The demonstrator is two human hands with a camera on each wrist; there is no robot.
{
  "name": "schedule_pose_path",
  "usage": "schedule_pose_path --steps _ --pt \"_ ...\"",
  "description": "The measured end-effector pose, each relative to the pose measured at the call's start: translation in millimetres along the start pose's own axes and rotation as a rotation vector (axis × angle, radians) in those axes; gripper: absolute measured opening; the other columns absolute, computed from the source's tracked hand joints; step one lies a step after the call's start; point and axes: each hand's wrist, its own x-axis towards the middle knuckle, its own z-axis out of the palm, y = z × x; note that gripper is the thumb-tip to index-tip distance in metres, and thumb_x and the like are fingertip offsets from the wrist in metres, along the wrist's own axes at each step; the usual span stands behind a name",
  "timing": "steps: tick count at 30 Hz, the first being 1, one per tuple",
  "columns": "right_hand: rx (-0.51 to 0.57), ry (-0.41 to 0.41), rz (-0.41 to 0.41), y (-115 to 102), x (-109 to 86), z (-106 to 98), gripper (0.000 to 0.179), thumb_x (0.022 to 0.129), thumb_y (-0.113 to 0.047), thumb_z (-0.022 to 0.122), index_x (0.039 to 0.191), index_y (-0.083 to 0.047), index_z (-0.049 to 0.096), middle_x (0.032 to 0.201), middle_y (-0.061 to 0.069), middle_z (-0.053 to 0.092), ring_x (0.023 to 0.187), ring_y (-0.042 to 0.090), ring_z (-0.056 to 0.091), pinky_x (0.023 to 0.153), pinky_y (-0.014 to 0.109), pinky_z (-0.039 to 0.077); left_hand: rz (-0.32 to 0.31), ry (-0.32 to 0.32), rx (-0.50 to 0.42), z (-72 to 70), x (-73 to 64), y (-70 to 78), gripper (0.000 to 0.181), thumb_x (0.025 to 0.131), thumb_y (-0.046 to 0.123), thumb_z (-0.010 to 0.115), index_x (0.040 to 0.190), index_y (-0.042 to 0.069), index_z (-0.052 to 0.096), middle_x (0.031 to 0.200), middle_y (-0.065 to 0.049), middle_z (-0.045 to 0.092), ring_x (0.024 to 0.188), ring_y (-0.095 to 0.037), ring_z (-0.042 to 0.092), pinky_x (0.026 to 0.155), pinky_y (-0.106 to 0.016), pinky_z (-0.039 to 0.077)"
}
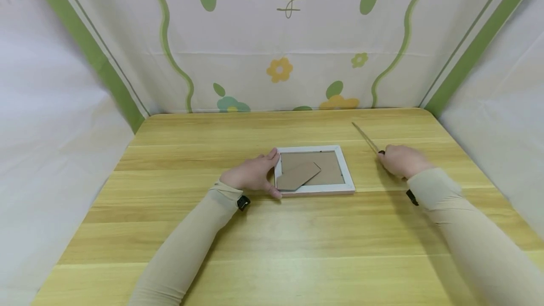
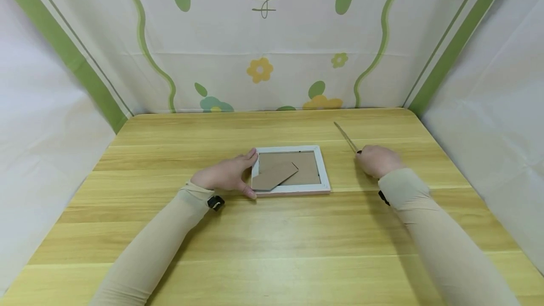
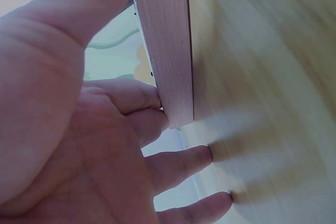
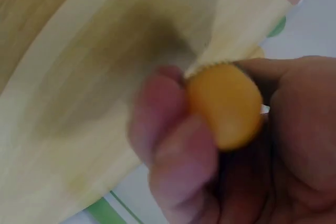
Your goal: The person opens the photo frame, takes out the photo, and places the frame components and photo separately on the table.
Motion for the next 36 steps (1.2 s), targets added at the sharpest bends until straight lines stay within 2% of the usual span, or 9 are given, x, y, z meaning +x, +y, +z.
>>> schedule_pose_path --steps 4,11,14,18,22,25,29,34,36 --pt "-0.048 0.002 -0.021 -1 3.3 4 0.038 0.105 -0.032 0.043 0.087 0.000 0.053 0.071 0.012 0.053 0.056 0.022 0.055 0.052 0.034 0.046 -0.001 -0.004 0.002 -0.9 -0.8 1.0 0.122 0.076 0.057 0.079 0.158 0.005 0.006 0.164 -0.010 -0.004 0.146 -0.040 0.016 0.117 -0.045 0.020" --pt "-0.080 0.007 -0.040 5 2.8 4 0.048 0.104 -0.037 0.047 0.101 0.010 0.054 0.077 0.015 0.056 0.058 0.023 0.054 0.055 0.035 0.045 -0.002 -0.006 0.005 -0.2 1.1 1.6 0.121 0.076 0.057 0.079 0.158 0.006 0.006 0.164 -0.009 -0.004 0.145 -0.042 0.017 0.117 -0.046 0.020" --pt "-0.099 0.034 -0.031 7 0.0 1 0.053 0.101 -0.046 0.050 0.090 0.005 0.058 0.072 0.012 0.054 0.056 0.021 0.051 0.053 0.034 0.043 -0.004 -0.008 0.000 -0.5 1.3 2.5 0.121 0.076 0.056 0.080 0.158 0.006 0.006 0.164 -0.009 -0.004 0.145 -0.043 0.017 0.117 -0.047 0.021" --pt "-0.130 0.134 -0.023 0 -5.4 -13 0.057 0.099 -0.055 0.050 0.079 -0.003 0.059 0.067 0.008 0.055 0.058 0.022 0.053 0.052 0.040 0.047 -0.002 -0.011 -0.014 -0.8 1.0 3.4 0.121 0.076 0.055 0.080 0.158 0.006 0.006 0.164 -0.009 -0.004 0.146 -0.042 0.016 0.117 -0.047 0.020" --pt "-0.084 0.211 -0.079 -21 -5.2 -32 0.052 0.103 -0.047 0.046 0.102 0.003 0.062 0.089 0.015 0.066 0.076 0.030 0.062 0.067 0.052 0.051 -0.013 -0.009 -0.015 -0.6 0.1 3.0 0.121 0.076 0.055 0.080 0.158 0.006 0.006 0.164 -0.008 -0.005 0.146 -0.042 0.015 0.118 -0.046 0.019" --pt "0.002 0.232 -0.117 -39 -0.1 -38 0.043 0.105 -0.035 0.045 0.115 0.004 0.060 0.090 0.015 0.068 0.079 0.031 0.062 0.073 0.052 0.049 -0.016 -0.006 -0.012 -0.7 -0.3 3.1 0.121 0.076 0.055 0.080 0.158 0.006 0.006 0.164 -0.008 -0.005 0.146 -0.041 0.015 0.118 -0.045 0.019" --pt "0.128 0.215 -0.147 -56 8.9 -34 0.040 0.106 -0.027 0.041 0.125 0.006 0.056 0.082 0.012 0.068 0.068 0.023 0.060 0.068 0.044 0.048 -0.008 -0.009 -0.013 0.4 -0.4 3.7 0.122 0.076 0.056 0.080 0.158 0.006 0.006 0.164 -0.009 -0.004 0.147 -0.040 0.014 0.118 -0.045 0.019" --pt "0.223 0.178 -0.158 -70 15.8 -24 0.041 0.108 -0.021 0.038 0.136 0.007 0.049 0.094 0.020 0.068 0.068 0.023 0.062 0.061 0.037 0.051 -0.010 -0.013 -0.015 1.4 -0.1 4.4 0.123 0.075 0.058 0.080 0.159 0.007 0.006 0.164 -0.008 -0.004 0.147 -0.039 0.014 0.118 -0.045 0.020" --pt "0.252 0.168 -0.156 -73 17.2 -18 0.041 0.108 -0.019 0.037 0.138 0.006 0.048 0.092 0.019 0.067 0.067 0.023 0.063 0.059 0.034 0.052 -0.011 -0.012 -0.016 0.8 -0.2 4.7 0.123 0.074 0.058 0.080 0.159 0.007 0.006 0.165 -0.008 -0.005 0.147 -0.039 0.014 0.118 -0.045 0.020"
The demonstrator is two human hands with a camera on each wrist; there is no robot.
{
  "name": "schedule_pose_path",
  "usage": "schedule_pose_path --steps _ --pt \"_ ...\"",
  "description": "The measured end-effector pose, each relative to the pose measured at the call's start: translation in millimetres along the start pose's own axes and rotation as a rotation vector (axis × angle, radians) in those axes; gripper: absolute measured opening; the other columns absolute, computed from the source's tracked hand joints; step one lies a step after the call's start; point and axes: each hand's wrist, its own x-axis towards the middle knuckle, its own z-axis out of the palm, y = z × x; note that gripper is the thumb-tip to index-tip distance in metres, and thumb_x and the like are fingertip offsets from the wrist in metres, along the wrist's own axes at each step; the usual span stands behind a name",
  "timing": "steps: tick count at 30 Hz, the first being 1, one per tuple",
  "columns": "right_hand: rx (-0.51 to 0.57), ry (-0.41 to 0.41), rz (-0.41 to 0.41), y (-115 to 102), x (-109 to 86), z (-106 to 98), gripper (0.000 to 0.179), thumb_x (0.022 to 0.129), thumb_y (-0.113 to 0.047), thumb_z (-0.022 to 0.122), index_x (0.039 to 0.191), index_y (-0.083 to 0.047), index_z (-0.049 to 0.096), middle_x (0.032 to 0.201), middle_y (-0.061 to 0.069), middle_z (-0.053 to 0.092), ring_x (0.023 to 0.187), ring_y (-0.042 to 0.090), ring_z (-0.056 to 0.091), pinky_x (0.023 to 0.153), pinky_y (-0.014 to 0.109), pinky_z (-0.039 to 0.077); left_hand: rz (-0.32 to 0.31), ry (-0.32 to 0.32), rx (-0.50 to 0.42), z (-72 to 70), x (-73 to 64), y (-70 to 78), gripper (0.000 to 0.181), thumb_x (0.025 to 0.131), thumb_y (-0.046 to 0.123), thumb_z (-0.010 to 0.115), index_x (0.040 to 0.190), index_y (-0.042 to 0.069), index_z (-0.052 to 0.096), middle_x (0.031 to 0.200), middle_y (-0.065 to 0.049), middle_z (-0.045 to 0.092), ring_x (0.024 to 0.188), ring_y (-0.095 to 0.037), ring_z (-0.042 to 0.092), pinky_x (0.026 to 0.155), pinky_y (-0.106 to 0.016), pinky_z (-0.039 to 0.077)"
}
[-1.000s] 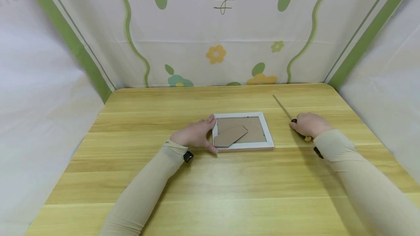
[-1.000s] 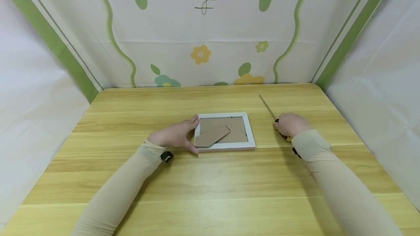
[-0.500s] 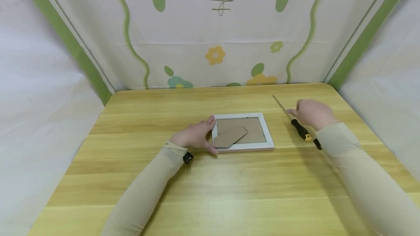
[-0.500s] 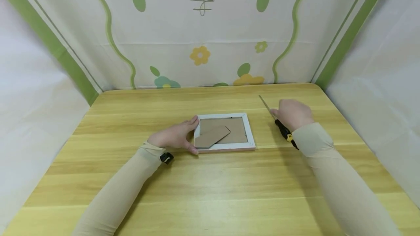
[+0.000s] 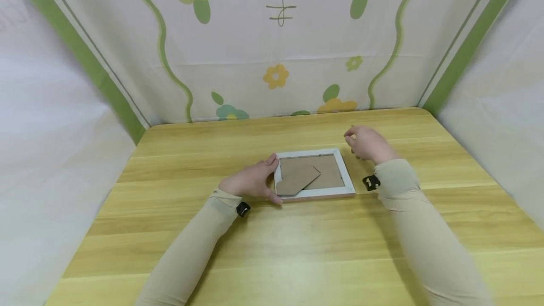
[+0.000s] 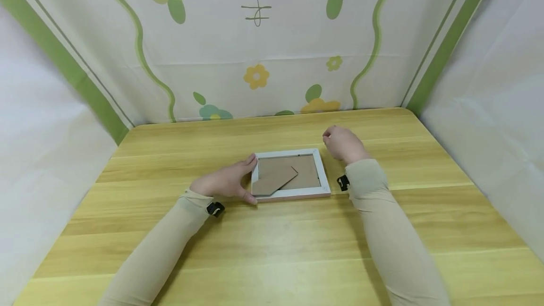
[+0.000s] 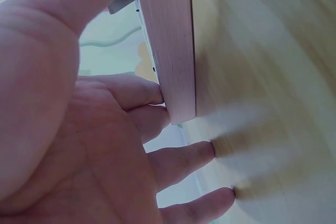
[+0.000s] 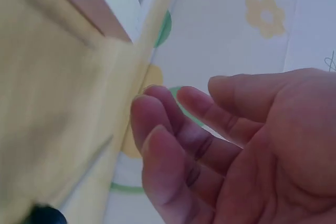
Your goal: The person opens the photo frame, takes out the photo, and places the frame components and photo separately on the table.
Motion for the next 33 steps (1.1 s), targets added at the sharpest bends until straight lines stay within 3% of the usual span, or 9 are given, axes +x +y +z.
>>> schedule_pose_path --steps 6,10,13,15,19,22,25,30,33 --pt "0.091 -0.068 0.010 4 2.3 23 0.045 0.108 -0.017 0.032 0.149 0.003 0.038 0.069 0.010 0.058 0.051 0.015 0.051 0.054 0.032 0.049 0.012 0.006 0.011 1.8 0.2 0.2 0.124 0.074 0.058 0.080 0.159 0.005 0.006 0.165 -0.009 -0.004 0.146 -0.041 0.014 0.118 -0.045 0.020" --pt "0.026 -0.052 -0.027 5 3.7 34 0.047 0.107 -0.020 0.034 0.149 0.001 0.040 0.099 0.019 0.066 0.057 0.020 0.053 0.069 0.041 0.049 -0.001 -0.005 0.033 3.6 -1.7 2.6 0.130 0.071 0.061 0.081 0.158 0.006 0.002 0.164 -0.008 -0.008 0.147 -0.040 0.009 0.118 -0.046 0.017" --pt "-0.019 -0.035 -0.048 7 4.5 38 0.046 0.107 -0.022 0.037 0.146 0.000 0.045 0.130 0.026 0.057 0.082 0.029 0.058 0.085 0.050 0.045 -0.024 -0.002 0.041 5.3 -3.2 6.0 0.135 0.070 0.062 0.082 0.158 0.006 -0.003 0.164 -0.009 -0.012 0.148 -0.037 0.004 0.118 -0.048 0.016" --pt "-0.022 -0.032 -0.056 8 5.4 40 0.045 0.107 -0.023 0.039 0.145 0.000 0.046 0.136 0.028 0.054 0.097 0.033 0.057 0.091 0.053 0.043 -0.044 0.020 0.037 6.4 -4.1 7.9 0.134 0.071 0.059 0.083 0.158 0.004 -0.003 0.164 -0.010 -0.009 0.149 -0.034 0.004 0.118 -0.048 0.016" --pt "-0.020 -0.032 -0.062 9 6.4 40 0.044 0.106 -0.024 0.043 0.143 0.001 0.048 0.127 0.027 0.059 0.094 0.031 0.058 0.086 0.051 0.046 -0.088 0.089 0.079 6.9 -5.0 11.0 0.128 0.071 0.056 0.085 0.158 0.001 0.008 0.164 -0.016 0.011 0.148 -0.034 0.016 0.117 -0.047 0.022" --pt "-0.003 -0.050 -0.053 9 7.3 39 0.045 0.106 -0.024 0.045 0.142 0.002 0.047 0.102 0.019 0.066 0.075 0.024 0.059 0.073 0.043 0.048 -0.106 0.137 0.132 5.4 -6.2 13.6 0.115 0.072 0.054 0.085 0.155 0.001 0.026 0.150 -0.017 0.038 0.135 -0.036 0.037 0.109 -0.052 0.033" --pt "0.032 -0.076 -0.041 12 8.8 39 0.046 0.105 -0.024 0.046 0.143 0.002 0.045 0.080 0.010 0.063 0.061 0.019 0.056 0.060 0.037 0.046 -0.089 0.150 0.127 3.6 -6.5 16.2 0.093 0.074 0.047 0.086 0.146 0.006 0.044 0.131 -0.010 0.056 0.117 -0.028 0.053 0.098 -0.047 0.044" --pt "0.121 -0.107 -0.018 15 10.2 39 0.046 0.105 -0.023 0.048 0.142 0.003 0.044 0.076 0.008 0.061 0.061 0.018 0.058 0.056 0.031 0.047 -0.063 0.126 0.048 2.8 -4.8 17.4 0.064 0.079 0.032 0.086 0.135 0.016 0.059 0.122 -0.002 0.067 0.108 -0.020 0.062 0.091 -0.038 0.050" --pt "0.169 -0.123 -0.003 16 11.2 40 0.047 0.105 -0.022 0.048 0.143 0.005 0.042 0.079 0.009 0.060 0.064 0.018 0.059 0.059 0.031 0.051 -0.080 0.134 0.049 2.1 -4.2 17.4 0.055 0.080 0.027 0.085 0.129 0.012 0.063 0.118 -0.004 0.069 0.102 -0.019 0.063 0.089 -0.038 0.051"
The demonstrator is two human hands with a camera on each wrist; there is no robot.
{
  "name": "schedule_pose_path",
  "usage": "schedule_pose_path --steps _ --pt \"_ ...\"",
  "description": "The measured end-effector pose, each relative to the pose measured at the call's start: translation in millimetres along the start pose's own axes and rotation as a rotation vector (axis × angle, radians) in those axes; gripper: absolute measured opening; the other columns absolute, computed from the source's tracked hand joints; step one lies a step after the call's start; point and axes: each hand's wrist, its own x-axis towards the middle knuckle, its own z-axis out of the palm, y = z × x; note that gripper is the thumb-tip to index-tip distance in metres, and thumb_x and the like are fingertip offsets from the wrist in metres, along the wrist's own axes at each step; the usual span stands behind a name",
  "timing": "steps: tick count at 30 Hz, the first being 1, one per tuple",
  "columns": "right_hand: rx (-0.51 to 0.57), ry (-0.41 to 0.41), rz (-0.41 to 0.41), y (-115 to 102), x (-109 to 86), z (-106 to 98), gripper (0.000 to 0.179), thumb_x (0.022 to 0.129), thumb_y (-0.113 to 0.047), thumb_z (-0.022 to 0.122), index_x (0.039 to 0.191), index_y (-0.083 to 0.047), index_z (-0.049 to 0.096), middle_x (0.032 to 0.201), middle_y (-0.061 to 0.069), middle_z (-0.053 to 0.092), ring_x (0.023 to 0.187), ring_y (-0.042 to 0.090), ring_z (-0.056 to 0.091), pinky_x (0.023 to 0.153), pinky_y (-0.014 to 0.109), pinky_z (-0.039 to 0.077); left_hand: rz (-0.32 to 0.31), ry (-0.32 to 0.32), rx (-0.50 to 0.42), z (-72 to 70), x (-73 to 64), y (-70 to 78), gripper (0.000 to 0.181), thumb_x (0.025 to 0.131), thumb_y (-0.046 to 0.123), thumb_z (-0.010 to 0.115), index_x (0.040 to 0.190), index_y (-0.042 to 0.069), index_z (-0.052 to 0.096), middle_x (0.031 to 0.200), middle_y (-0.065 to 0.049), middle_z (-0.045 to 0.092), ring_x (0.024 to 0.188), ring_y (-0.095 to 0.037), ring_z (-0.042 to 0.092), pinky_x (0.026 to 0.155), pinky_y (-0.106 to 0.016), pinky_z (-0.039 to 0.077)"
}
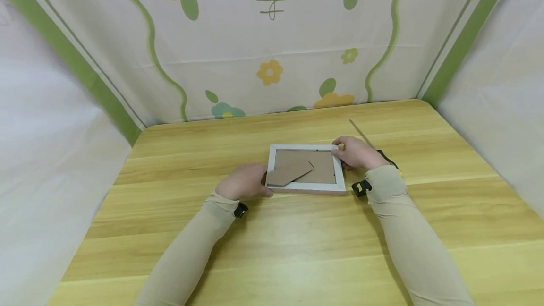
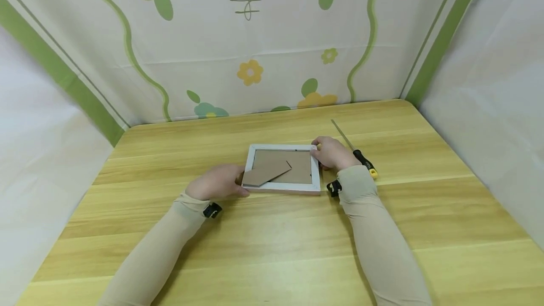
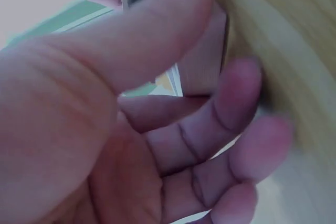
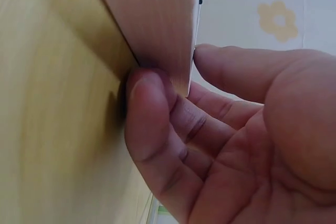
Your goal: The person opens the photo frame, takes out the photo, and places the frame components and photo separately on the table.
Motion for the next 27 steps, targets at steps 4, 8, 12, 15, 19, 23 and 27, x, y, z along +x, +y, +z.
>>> schedule_pose_path --steps 4,8,12,15,19,23,27 --pt "0.011 -0.019 -0.006 0 1.0 -1 0.050 0.105 -0.024 0.049 0.143 0.006 0.040 0.077 0.009 0.061 0.061 0.017 0.060 0.060 0.031 0.052 -0.009 0.010 -0.006 -2.2 0.2 -0.9 0.041 0.083 0.022 0.082 0.118 0.006 0.067 0.098 -0.005 0.071 0.079 -0.015 0.062 0.075 -0.034 0.053" --pt "0.029 -0.032 -0.008 1 1.3 -1 0.054 0.102 -0.027 0.055 0.141 0.007 0.041 0.074 0.008 0.063 0.059 0.017 0.060 0.060 0.031 0.051 -0.009 -0.022 -0.087 -2.2 0.8 -4.0 0.033 0.090 0.017 0.075 0.119 0.004 0.065 0.074 -0.004 0.067 0.058 -0.013 0.058 0.059 -0.028 0.048" --pt "0.086 -0.034 0.003 1 0.7 -1 0.054 0.098 -0.029 0.062 0.135 0.007 0.043 0.077 0.009 0.066 0.060 0.017 0.060 0.059 0.031 0.049 -0.017 -0.027 -0.144 0.1 3.2 -10.5 0.029 0.095 0.013 0.068 0.121 0.005 0.062 0.070 -0.004 0.064 0.056 -0.013 0.056 0.055 -0.027 0.045" --pt "0.113 -0.020 0.006 -1 0.9 0 0.053 0.096 -0.030 0.065 0.129 0.004 0.044 0.079 0.009 0.066 0.062 0.017 0.058 0.058 0.030 0.045 -0.019 -0.006 -0.177 0.5 5.0 -16.4 0.025 0.095 0.010 0.067 0.119 0.005 0.061 0.077 -0.003 0.063 0.062 -0.014 0.057 0.057 -0.027 0.047" --pt "0.167 0.004 0.009 -5 1.1 1 0.049 0.096 -0.031 0.066 0.123 0.003 0.044 0.078 0.009 0.062 0.063 0.018 0.054 0.058 0.030 0.042 0.003 0.029 -0.233 -4.7 5.4 -24.2 0.022 0.095 0.006 0.066 0.117 0.008 0.061 0.085 -0.003 0.063 0.068 -0.017 0.059 0.060 -0.028 0.050" --pt "0.229 0.038 -0.009 -8 -0.6 0 0.045 0.098 -0.031 0.063 0.120 0.004 0.044 0.076 0.010 0.061 0.062 0.018 0.053 0.059 0.030 0.043 0.024 0.053 -0.253 -13.9 4.7 -30.1 0.030 0.095 0.005 0.066 0.124 0.011 0.059 0.094 -0.005 0.066 0.067 -0.021 0.061 0.059 -0.029 0.050" --pt "0.247 0.067 -0.019 -13 -4.1 0 0.048 0.098 -0.037 0.062 0.119 0.003 0.047 0.077 0.014 0.062 0.061 0.018 0.053 0.060 0.030 0.042 0.038 0.049 -0.287 -22.4 3.3 -34.8 0.045 0.092 0.004 0.069 0.135 0.012 0.055 0.105 -0.006 0.068 0.070 -0.022 0.064 0.059 -0.030 0.053"
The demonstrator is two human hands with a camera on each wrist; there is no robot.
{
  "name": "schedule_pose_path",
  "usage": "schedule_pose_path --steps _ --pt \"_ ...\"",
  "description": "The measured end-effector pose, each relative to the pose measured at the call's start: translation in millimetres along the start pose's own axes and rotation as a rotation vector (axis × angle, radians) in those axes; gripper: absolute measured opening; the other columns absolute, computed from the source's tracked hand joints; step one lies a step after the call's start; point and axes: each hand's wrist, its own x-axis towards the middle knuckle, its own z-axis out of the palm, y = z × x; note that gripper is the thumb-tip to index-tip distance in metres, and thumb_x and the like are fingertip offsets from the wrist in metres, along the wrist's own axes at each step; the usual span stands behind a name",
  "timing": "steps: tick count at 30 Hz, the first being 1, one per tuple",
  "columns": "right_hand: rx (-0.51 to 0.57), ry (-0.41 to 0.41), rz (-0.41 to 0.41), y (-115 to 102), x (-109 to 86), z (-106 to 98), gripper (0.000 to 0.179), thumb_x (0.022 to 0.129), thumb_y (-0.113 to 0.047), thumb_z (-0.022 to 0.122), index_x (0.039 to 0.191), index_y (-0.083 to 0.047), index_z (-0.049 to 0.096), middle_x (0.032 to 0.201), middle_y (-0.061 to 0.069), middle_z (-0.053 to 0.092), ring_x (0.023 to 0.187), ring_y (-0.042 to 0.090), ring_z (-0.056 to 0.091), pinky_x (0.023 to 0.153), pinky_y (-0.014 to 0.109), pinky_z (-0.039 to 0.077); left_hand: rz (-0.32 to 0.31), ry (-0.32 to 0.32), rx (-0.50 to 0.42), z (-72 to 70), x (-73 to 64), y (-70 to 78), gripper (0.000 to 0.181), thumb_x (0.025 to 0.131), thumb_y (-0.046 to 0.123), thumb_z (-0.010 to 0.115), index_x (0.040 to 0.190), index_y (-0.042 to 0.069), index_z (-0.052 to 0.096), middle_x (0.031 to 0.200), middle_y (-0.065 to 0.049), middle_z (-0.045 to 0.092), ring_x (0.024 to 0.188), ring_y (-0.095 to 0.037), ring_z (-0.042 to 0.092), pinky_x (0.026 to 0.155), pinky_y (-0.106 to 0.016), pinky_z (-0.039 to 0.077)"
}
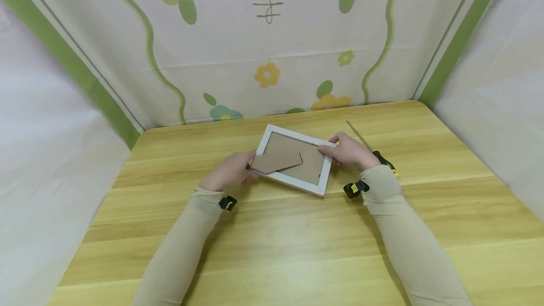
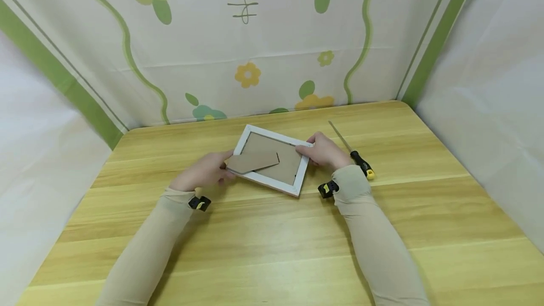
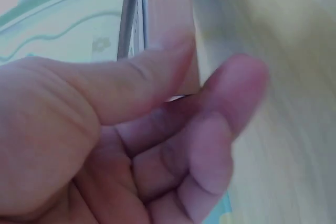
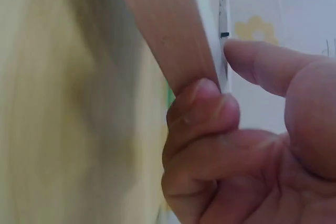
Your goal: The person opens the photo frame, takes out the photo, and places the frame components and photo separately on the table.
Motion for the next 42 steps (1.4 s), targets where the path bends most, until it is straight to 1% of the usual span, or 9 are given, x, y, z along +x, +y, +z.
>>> schedule_pose_path --steps 5,10,13,18,22,29,35,39,42 --pt "0.011 0.037 0.013 -9 -3.1 1 0.055 0.096 -0.045 0.063 0.117 0.003 0.047 0.077 0.012 0.060 0.060 0.016 0.050 0.057 0.028 0.040 0.037 0.035 -0.079 -13.1 -3.8 -1.2 0.059 0.087 0.007 0.075 0.141 0.017 0.054 0.100 -0.003 0.070 0.068 -0.022 0.066 0.061 -0.039 0.057" --pt "0.109 0.086 -0.015 -18 -5.9 0 0.049 0.095 -0.038 0.067 0.115 0.004 0.050 0.072 0.009 0.060 0.055 0.014 0.049 0.051 0.025 0.039 0.086 0.111 -0.096 -27.5 -9.5 -0.6 0.063 0.083 0.014 0.080 0.141 0.020 0.056 0.086 0.000 0.070 0.061 -0.021 0.063 0.059 -0.043 0.055" --pt "0.187 0.068 -0.026 -19 -6.4 0 0.043 0.095 -0.030 0.068 0.115 0.004 0.049 0.073 0.011 0.061 0.054 0.014 0.050 0.049 0.024 0.039 0.105 0.120 -0.126 -32.4 -12.1 -0.4 0.061 0.084 0.016 0.080 0.140 0.020 0.057 0.082 0.000 0.070 0.064 -0.022 0.063 0.062 -0.046 0.055" --pt "0.172 0.021 -0.018 -17 -5.8 0 0.040 0.097 -0.027 0.066 0.114 0.004 0.048 0.074 0.011 0.063 0.058 0.017 0.057 0.054 0.030 0.050 0.126 0.116 -0.177 -34.2 -13.0 -1.8 0.066 0.085 0.014 0.079 0.145 0.020 0.053 0.086 0.000 0.072 0.070 -0.021 0.065 0.066 -0.046 0.056" --pt "0.202 -0.031 -0.025 -13 -2.0 5 0.036 0.101 -0.023 0.061 0.114 0.007 0.047 0.079 0.015 0.066 0.062 0.018 0.064 0.062 0.036 0.058 0.115 0.122 -0.311 -34.1 -13.3 -3.4 0.069 0.085 0.008 0.079 0.147 0.018 0.050 0.095 -0.003 0.074 0.081 -0.021 0.069 0.072 -0.040 0.058" --pt "0.285 -0.076 -0.005 -12 5.1 15 0.032 0.101 -0.019 0.059 0.112 0.008 0.046 0.102 0.026 0.065 0.077 0.027 0.071 0.075 0.041 0.059 0.105 0.152 -0.570 -39.6 -16.1 -3.4 0.078 0.087 0.008 0.076 0.153 0.022 0.039 0.096 -0.016 0.073 0.091 -0.039 0.070 0.082 -0.039 0.057" --pt "0.379 -0.066 -0.035 -9 4.5 13 0.032 0.098 -0.019 0.065 0.107 0.007 0.049 0.108 0.026 0.063 0.079 0.025 0.071 0.079 0.041 0.058 0.101 0.255 -0.782 -40.1 -10.9 0.9 0.064 0.096 0.004 0.064 0.153 0.019 0.040 0.107 -0.025 0.065 0.092 -0.034 0.070 0.086 -0.044 0.055" --pt "0.441 -0.162 -0.070 -9 1.5 8 0.033 0.097 -0.016 0.066 0.108 0.009 0.049 0.107 0.024 0.061 0.079 0.024 0.070 0.078 0.040 0.058 0.038 0.331 -0.903 -36.0 -5.2 0.3 0.056 0.100 0.007 0.058 0.152 0.010 0.038 0.111 -0.027 0.064 0.093 -0.030 0.069 0.084 -0.037 0.056" --pt "0.406 -0.265 -0.084 -13 -1.3 6 0.042 0.096 -0.018 0.068 0.122 0.008 0.047 0.101 0.026 0.064 0.072 0.026 0.070 0.071 0.041 0.059 -0.004 0.371 -0.937 -31.5 -1.7 -0.4 0.057 0.102 0.008 0.054 0.154 0.007 0.032 0.109 -0.028 0.065 0.091 -0.027 0.069 0.082 -0.032 0.057"
